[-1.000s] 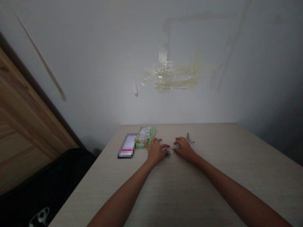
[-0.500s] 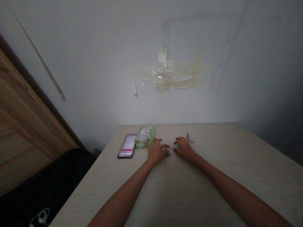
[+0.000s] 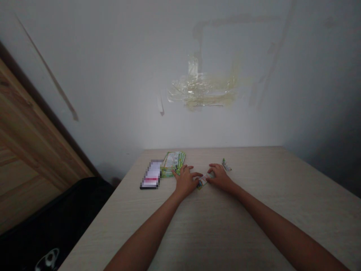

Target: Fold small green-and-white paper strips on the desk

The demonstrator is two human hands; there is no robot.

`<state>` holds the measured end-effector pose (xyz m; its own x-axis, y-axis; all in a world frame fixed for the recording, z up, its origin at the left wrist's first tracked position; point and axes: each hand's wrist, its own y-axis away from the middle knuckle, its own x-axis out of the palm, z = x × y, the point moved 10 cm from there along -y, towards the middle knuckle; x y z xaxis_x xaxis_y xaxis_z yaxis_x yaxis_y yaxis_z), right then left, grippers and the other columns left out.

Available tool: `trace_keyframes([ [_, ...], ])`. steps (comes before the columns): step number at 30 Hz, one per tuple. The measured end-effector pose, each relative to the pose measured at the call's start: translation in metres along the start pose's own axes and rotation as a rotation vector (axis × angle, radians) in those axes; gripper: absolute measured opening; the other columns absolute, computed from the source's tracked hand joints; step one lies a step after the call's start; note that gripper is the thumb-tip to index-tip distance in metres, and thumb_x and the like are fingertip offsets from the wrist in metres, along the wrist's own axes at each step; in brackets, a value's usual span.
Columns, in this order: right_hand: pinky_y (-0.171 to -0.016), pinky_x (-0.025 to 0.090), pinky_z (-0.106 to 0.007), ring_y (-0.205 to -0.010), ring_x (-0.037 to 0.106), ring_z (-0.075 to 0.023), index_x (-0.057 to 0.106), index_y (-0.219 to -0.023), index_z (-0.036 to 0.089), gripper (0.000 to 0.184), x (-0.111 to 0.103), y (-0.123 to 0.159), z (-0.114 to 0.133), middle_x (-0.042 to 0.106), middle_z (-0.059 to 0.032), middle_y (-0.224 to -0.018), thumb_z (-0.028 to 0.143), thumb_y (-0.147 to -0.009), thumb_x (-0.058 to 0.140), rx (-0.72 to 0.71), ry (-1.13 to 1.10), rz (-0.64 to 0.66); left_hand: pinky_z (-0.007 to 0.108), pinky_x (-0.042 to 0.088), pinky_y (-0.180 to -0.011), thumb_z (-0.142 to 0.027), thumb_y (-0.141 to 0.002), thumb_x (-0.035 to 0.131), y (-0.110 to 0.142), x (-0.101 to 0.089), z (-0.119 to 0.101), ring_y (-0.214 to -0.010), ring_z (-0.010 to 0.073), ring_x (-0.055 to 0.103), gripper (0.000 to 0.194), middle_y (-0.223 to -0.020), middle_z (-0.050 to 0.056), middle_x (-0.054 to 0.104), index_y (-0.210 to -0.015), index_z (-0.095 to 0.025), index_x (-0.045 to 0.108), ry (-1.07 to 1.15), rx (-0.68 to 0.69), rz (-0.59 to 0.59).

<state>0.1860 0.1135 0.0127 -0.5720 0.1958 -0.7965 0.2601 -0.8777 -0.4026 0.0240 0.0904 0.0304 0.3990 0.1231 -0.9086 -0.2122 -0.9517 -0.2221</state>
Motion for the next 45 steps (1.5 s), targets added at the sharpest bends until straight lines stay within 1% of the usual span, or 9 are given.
trace_keyframes([
  [6, -0.104, 0.035, -0.044, -0.121, 0.049, -0.0304, 0.067, -0.092, 0.014, 0.028, -0.002, 0.001, 0.0, 0.058, -0.0164, -0.121, 0.031, -0.07, 0.073, 0.004, -0.034, -0.012, 0.077, -0.005, -0.104, -0.039, -0.085, 0.059, 0.0, -0.001, -0.001, -0.137, 0.0327, 0.028, 0.024, -0.138, -0.004, 0.05, -0.103, -0.053, 0.068, -0.012, 0.025, -0.006],
  [11, -0.102, 0.037, -0.045, -0.117, 0.051, -0.0294, 0.067, -0.091, 0.016, 0.025, -0.004, 0.002, 0.001, 0.059, -0.014, -0.117, 0.031, -0.071, 0.073, -0.028, -0.067, -0.04, 0.075, -0.007, -0.105, -0.039, -0.084, 0.061, 0.001, -0.002, -0.003, -0.137, 0.0321, 0.028, 0.025, -0.137, -0.003, 0.051, -0.105, -0.05, 0.069, -0.019, 0.018, -0.004],
  [15, -0.098, 0.039, -0.043, -0.109, 0.052, -0.0272, 0.064, -0.09, 0.017, 0.024, -0.008, 0.004, 0.007, 0.06, -0.0115, -0.107, 0.029, -0.071, 0.073, -0.065, -0.07, -0.058, 0.076, -0.008, -0.105, -0.037, -0.084, 0.06, 0.001, -0.003, -0.004, -0.137, 0.0328, 0.028, 0.025, -0.137, -0.002, 0.051, -0.104, -0.05, 0.069, -0.009, 0.024, -0.01],
  [20, -0.09, 0.042, -0.039, -0.098, 0.053, -0.0242, 0.061, -0.089, 0.017, 0.019, -0.011, 0.006, 0.016, 0.058, -0.0082, -0.096, 0.03, -0.077, 0.069, -0.1, -0.055, -0.043, 0.074, -0.009, -0.106, -0.037, -0.084, 0.06, 0.001, -0.003, -0.004, -0.137, 0.0327, 0.028, 0.025, -0.137, -0.002, 0.051, -0.105, -0.049, 0.069, -0.002, 0.029, -0.008],
  [30, -0.085, 0.044, -0.036, -0.092, 0.052, -0.0219, 0.058, -0.088, 0.017, 0.012, -0.012, 0.009, 0.029, 0.058, -0.0071, -0.093, 0.024, -0.081, 0.064, -0.117, -0.039, 0.009, 0.075, -0.009, -0.104, -0.038, -0.085, 0.06, 0.001, -0.002, -0.004, -0.137, 0.0314, 0.027, 0.025, -0.138, -0.002, 0.05, -0.106, -0.05, 0.068, -0.031, 0.02, 0.009],
  [35, -0.083, 0.044, -0.036, -0.09, 0.053, -0.0217, 0.058, -0.086, 0.017, 0.01, -0.016, 0.009, 0.034, 0.059, -0.007, -0.091, 0.022, -0.081, 0.065, -0.124, -0.046, 0.001, 0.076, -0.01, -0.104, -0.037, -0.086, 0.059, 0.001, -0.003, -0.005, -0.137, 0.0319, 0.029, 0.025, -0.136, -0.002, 0.052, -0.105, -0.049, 0.069, -0.009, 0.036, -0.011],
  [45, -0.082, 0.045, -0.035, -0.089, 0.054, -0.0209, 0.059, -0.087, 0.017, 0.009, -0.014, 0.009, 0.033, 0.06, -0.0068, -0.09, 0.021, -0.081, 0.064, -0.121, -0.095, 0.007, 0.074, -0.008, -0.106, -0.038, -0.085, 0.059, 0.002, -0.004, -0.006, -0.135, 0.0324, 0.03, 0.025, -0.135, -0.002, 0.052, -0.105, -0.049, 0.069, -0.007, 0.039, -0.007],
])
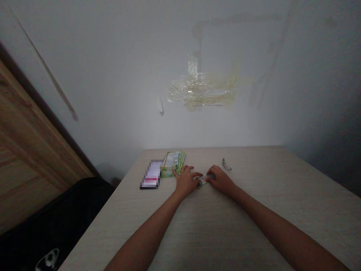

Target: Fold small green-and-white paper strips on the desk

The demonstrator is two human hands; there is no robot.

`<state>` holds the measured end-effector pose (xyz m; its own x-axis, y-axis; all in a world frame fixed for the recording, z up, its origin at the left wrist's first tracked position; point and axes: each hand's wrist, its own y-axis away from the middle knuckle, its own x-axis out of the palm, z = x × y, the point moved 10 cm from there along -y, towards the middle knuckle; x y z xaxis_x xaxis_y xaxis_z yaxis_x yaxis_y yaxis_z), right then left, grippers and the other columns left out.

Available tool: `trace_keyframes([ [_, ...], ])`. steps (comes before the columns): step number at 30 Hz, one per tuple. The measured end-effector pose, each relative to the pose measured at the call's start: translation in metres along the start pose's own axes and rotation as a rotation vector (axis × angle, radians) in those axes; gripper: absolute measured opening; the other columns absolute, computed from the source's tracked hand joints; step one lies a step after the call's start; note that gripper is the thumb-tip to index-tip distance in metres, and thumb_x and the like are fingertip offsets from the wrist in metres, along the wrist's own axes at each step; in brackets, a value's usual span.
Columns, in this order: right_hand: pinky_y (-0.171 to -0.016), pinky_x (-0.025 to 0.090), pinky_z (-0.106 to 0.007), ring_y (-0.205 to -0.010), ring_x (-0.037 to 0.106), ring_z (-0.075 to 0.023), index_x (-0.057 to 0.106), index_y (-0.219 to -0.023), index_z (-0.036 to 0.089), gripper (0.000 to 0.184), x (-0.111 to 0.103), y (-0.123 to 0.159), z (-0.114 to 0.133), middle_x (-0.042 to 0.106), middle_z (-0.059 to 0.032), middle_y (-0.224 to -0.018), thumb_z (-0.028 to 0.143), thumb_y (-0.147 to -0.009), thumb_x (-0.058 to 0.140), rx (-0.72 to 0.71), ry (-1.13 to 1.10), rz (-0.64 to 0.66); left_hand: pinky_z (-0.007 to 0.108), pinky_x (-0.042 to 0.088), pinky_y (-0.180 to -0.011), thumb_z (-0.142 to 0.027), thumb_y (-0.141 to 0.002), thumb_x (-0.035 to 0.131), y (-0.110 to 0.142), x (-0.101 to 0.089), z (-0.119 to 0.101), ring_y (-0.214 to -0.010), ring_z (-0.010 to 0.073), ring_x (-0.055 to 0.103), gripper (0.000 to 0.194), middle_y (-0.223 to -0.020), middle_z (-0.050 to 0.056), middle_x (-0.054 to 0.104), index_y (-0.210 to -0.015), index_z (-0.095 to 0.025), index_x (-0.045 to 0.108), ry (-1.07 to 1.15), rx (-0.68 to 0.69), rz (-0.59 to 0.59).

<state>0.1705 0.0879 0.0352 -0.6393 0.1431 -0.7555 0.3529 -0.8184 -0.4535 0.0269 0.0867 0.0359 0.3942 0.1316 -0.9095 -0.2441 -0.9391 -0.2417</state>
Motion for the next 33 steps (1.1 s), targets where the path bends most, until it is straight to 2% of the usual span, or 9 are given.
trace_keyframes([
  [8, -0.087, 0.045, -0.037, -0.096, 0.055, -0.0229, 0.065, -0.1, 0.015, 0.022, 0.001, 0.0, -0.007, 0.062, -0.0094, -0.097, 0.022, -0.079, 0.068, 0.022, -0.022, -0.022, 0.073, -0.01, -0.106, -0.036, -0.084, 0.06, 0.0, 0.0, 0.0, -0.136, 0.0307, 0.029, 0.025, -0.134, -0.001, 0.053, -0.105, -0.048, 0.069, 0.014, -0.003, -0.003],
  [12, -0.088, 0.045, -0.037, -0.096, 0.055, -0.0234, 0.067, -0.095, 0.016, 0.018, 0.002, 0.0, -0.009, 0.062, -0.009, -0.095, 0.024, -0.079, 0.069, 0.03, -0.017, -0.021, 0.071, -0.011, -0.107, -0.039, -0.085, 0.059, 0.0, 0.001, 0.0, -0.135, 0.0301, 0.029, 0.024, -0.135, 0.0, 0.053, -0.105, -0.047, 0.07, 0.02, -0.006, 0.003],
  [17, -0.087, 0.046, -0.037, -0.096, 0.056, -0.0229, 0.066, -0.092, 0.017, 0.015, 0.0, 0.0, -0.008, 0.063, -0.0081, -0.094, 0.027, -0.081, 0.068, 0.021, -0.031, -0.026, 0.072, -0.012, -0.105, -0.05, -0.084, 0.059, 0.001, -0.001, -0.001, -0.135, 0.0306, 0.03, 0.023, -0.134, -0.001, 0.054, -0.105, -0.047, 0.069, 0.007, 0.004, -0.024],
  [23, -0.086, 0.047, -0.037, -0.094, 0.057, -0.0223, 0.066, -0.091, 0.017, 0.012, -0.001, 0.0, -0.003, 0.065, -0.008, -0.092, 0.024, -0.081, 0.068, -0.009, -0.021, -0.028, 0.074, -0.005, -0.106, -0.057, -0.082, 0.059, 0.001, 0.001, -0.001, -0.135, 0.0322, 0.031, 0.029, -0.137, 0.0, 0.052, -0.109, -0.05, 0.067, -0.039, 0.006, -0.007],
  [27, -0.086, 0.048, -0.037, -0.093, 0.059, -0.0219, 0.066, -0.096, 0.016, 0.016, -0.003, 0.0, -0.005, 0.067, -0.0089, -0.095, 0.022, -0.081, 0.066, -0.003, -0.045, -0.052, 0.077, 0.0, -0.104, -0.054, -0.083, 0.06, 0.0, 0.0, 0.004, -0.134, 0.0323, 0.032, 0.027, -0.136, 0.0, 0.052, -0.109, -0.053, 0.066, -0.045, -0.021, -0.027],
  [33, -0.09, 0.048, -0.037, -0.096, 0.062, -0.0209, 0.068, -0.099, 0.019, 0.019, -0.002, 0.001, 0.0, 0.07, -0.0075, -0.098, 0.017, -0.081, 0.063, -0.048, -0.083, -0.025, 0.072, 0.003, -0.109, -0.042, -0.089, 0.056, 0.0, -0.007, 0.009, -0.135, 0.0309, 0.031, 0.024, -0.136, 0.002, 0.052, -0.108, -0.045, 0.069, -0.053, -0.088, -0.051],
])
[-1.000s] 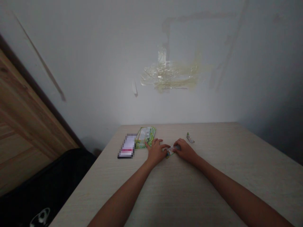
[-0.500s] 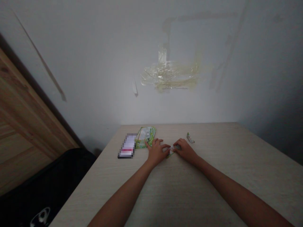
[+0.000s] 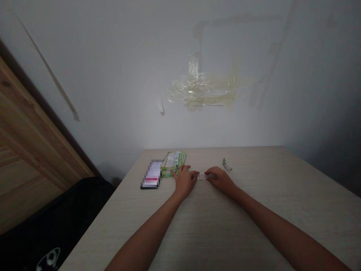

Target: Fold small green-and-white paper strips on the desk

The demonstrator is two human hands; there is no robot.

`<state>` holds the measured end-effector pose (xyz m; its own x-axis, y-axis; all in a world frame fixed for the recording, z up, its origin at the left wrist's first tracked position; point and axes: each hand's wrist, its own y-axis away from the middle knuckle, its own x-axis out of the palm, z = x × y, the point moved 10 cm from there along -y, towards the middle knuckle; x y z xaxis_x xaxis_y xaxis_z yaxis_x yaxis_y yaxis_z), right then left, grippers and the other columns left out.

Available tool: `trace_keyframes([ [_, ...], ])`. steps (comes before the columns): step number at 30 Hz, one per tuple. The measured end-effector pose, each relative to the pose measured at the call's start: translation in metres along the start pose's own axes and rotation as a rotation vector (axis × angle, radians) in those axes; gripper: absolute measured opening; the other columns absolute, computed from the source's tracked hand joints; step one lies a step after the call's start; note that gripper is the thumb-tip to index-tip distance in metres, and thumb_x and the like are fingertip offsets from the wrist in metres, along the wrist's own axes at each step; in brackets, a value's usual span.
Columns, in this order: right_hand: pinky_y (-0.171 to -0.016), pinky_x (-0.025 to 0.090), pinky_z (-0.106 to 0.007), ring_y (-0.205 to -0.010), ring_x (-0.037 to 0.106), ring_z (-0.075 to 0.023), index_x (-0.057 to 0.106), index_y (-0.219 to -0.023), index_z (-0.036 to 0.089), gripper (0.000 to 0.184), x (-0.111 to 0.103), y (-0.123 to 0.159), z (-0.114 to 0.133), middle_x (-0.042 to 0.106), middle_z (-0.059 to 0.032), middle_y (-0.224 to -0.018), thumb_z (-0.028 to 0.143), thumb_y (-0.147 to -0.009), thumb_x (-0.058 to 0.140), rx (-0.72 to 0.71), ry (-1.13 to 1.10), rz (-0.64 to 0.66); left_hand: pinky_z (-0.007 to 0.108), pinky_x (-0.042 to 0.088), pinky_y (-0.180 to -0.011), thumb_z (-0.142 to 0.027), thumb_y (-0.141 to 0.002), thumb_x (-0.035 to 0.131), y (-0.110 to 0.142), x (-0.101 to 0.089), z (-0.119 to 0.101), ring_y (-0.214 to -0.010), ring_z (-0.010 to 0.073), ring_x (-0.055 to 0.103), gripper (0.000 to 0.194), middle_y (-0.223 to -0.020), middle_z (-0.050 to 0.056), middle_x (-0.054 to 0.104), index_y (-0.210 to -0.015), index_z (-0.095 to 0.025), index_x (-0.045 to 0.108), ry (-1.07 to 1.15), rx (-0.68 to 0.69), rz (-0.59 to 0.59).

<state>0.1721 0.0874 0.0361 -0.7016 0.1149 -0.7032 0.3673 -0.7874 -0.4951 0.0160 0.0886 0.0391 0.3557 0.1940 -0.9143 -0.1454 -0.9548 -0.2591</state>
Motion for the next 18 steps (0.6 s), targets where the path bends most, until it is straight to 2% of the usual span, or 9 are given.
trace_keyframes([
  [6, -0.091, 0.049, -0.039, -0.099, 0.062, -0.0217, 0.071, -0.1, 0.021, 0.021, -0.001, 0.0, 0.012, 0.07, -0.008, -0.098, 0.017, -0.084, 0.058, -0.062, 0.016, 0.027, 0.073, 0.0, -0.108, -0.051, -0.085, 0.058, 0.001, -0.002, 0.0, -0.135, 0.0339, 0.03, 0.026, -0.135, 0.002, 0.053, -0.106, -0.044, 0.071, -0.009, 0.006, -0.035],
  [11, -0.092, 0.048, -0.038, -0.102, 0.061, -0.0211, 0.072, -0.104, 0.022, 0.027, 0.004, 0.002, 0.024, 0.071, -0.0081, -0.1, 0.013, -0.087, 0.053, -0.148, 0.071, 0.089, 0.073, -0.002, -0.108, -0.052, -0.084, 0.06, 0.0, -0.001, 0.0, -0.136, 0.0332, 0.029, 0.025, -0.137, 0.001, 0.053, -0.105, -0.044, 0.071, -0.026, 0.022, -0.057],
  [18, -0.095, 0.046, -0.04, -0.105, 0.061, -0.0217, 0.072, -0.108, 0.026, 0.03, 0.004, 0.002, 0.023, 0.072, -0.0064, -0.101, 0.015, -0.087, 0.053, -0.19, 0.11, 0.122, 0.072, 0.002, -0.109, -0.053, -0.084, 0.06, -0.001, 0.001, 0.003, -0.137, 0.0334, 0.028, 0.024, -0.138, -0.001, 0.052, -0.104, -0.044, 0.071, -0.008, 0.021, -0.045],
])
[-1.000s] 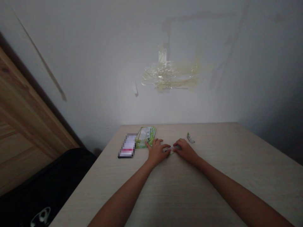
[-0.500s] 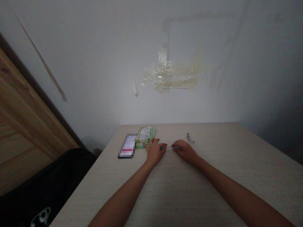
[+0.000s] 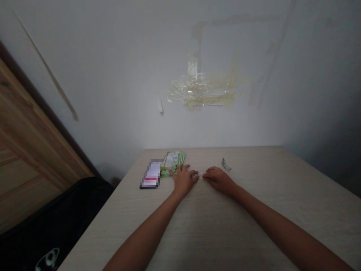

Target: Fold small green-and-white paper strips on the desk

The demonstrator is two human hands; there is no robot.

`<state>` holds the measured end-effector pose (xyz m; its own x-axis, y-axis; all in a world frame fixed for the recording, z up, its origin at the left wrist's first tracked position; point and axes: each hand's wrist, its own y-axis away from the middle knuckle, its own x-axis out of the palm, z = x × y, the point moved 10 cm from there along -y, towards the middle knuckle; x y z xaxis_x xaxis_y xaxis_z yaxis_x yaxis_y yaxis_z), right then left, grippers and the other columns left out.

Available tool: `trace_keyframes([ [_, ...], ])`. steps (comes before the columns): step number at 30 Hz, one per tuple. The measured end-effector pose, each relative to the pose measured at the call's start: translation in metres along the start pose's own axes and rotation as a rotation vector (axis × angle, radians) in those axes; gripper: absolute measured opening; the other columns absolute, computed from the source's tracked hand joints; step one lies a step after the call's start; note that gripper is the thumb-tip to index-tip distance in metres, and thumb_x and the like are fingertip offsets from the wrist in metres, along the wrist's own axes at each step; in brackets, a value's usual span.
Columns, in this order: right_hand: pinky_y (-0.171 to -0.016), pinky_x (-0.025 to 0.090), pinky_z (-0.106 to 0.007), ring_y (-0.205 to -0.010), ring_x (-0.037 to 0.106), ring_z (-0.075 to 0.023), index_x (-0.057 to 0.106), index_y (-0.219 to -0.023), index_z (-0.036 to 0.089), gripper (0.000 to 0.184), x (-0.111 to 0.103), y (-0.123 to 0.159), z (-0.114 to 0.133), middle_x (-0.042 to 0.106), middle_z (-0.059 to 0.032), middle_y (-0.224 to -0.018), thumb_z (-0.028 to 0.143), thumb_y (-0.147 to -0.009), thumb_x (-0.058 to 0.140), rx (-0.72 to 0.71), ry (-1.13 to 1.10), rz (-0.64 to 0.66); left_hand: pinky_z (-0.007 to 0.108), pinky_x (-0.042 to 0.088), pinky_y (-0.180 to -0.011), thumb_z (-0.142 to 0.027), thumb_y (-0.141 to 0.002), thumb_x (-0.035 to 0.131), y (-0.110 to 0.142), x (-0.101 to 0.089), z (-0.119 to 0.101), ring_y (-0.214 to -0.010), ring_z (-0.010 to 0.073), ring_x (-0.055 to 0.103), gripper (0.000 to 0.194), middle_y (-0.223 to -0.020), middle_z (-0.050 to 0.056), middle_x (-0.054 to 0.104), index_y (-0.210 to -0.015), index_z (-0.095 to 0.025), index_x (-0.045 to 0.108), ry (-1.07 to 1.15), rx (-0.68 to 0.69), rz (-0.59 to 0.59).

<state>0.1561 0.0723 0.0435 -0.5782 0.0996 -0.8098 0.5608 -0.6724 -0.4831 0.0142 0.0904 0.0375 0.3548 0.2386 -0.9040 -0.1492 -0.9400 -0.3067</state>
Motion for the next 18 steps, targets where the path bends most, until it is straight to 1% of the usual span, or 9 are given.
trace_keyframes([
  [5, -0.096, 0.046, -0.039, -0.107, 0.061, -0.0208, 0.073, -0.107, 0.027, 0.031, 0.0007, 0.0006, -0.0004, 0.073, -0.0061, -0.103, 0.014, -0.086, 0.055, -0.001, -0.035, 0.017, 0.072, 0.001, -0.108, -0.052, -0.084, 0.06, -0.0003, 0.0001, 0.001, -0.137, 0.0328, 0.028, 0.023, -0.138, -0.001, 0.052, -0.103, -0.045, 0.071, -0.006, -0.011, -0.016],
  [8, -0.098, 0.045, -0.04, -0.11, 0.061, -0.0212, 0.072, -0.109, 0.027, 0.032, 0.0029, 0.0019, -0.0003, 0.073, -0.0059, -0.104, 0.013, -0.086, 0.055, -0.003, -0.056, 0.034, 0.074, 0.0, -0.107, -0.051, -0.084, 0.06, -0.0005, -0.0001, 0.0003, -0.137, 0.0326, 0.029, 0.022, -0.137, -0.001, 0.053, -0.103, -0.045, 0.07, -0.018, -0.003, -0.027],
  [11, -0.1, 0.045, -0.041, -0.114, 0.058, -0.0219, 0.071, -0.112, 0.027, 0.034, 0.0043, 0.0032, -0.0001, 0.073, -0.0055, -0.107, 0.012, -0.086, 0.055, -0.01, -0.08, 0.038, 0.073, 0.0, -0.107, -0.05, -0.086, 0.058, -0.0004, -0.0014, 0.0, -0.137, 0.0322, 0.029, 0.021, -0.137, -0.002, 0.053, -0.103, -0.046, 0.07, -0.026, 0.007, -0.046],
  [15, -0.103, 0.044, -0.043, -0.122, 0.054, -0.0224, 0.073, -0.107, 0.03, 0.036, 0.0067, 0.0038, -0.0013, 0.072, -0.0024, -0.11, 0.008, -0.084, 0.055, -0.002, -0.159, 0.055, 0.074, -0.002, -0.107, -0.051, -0.086, 0.057, -0.0004, -0.0007, 0.0001, -0.137, 0.0327, 0.03, 0.025, -0.137, -0.002, 0.053, -0.108, -0.05, 0.068, -0.028, 0.021, -0.054],
  [18, -0.103, 0.044, -0.042, -0.122, 0.053, -0.0216, 0.074, -0.104, 0.03, 0.038, 0.0075, 0.0043, -0.0052, 0.072, -0.0021, -0.11, 0.006, -0.083, 0.053, 0.034, -0.229, 0.066, 0.076, -0.002, -0.105, -0.053, -0.085, 0.058, -0.0006, 0.001, 0.0015, -0.137, 0.0341, 0.03, 0.028, -0.138, -0.001, 0.053, -0.112, -0.053, 0.064, -0.027, 0.018, -0.052],
])
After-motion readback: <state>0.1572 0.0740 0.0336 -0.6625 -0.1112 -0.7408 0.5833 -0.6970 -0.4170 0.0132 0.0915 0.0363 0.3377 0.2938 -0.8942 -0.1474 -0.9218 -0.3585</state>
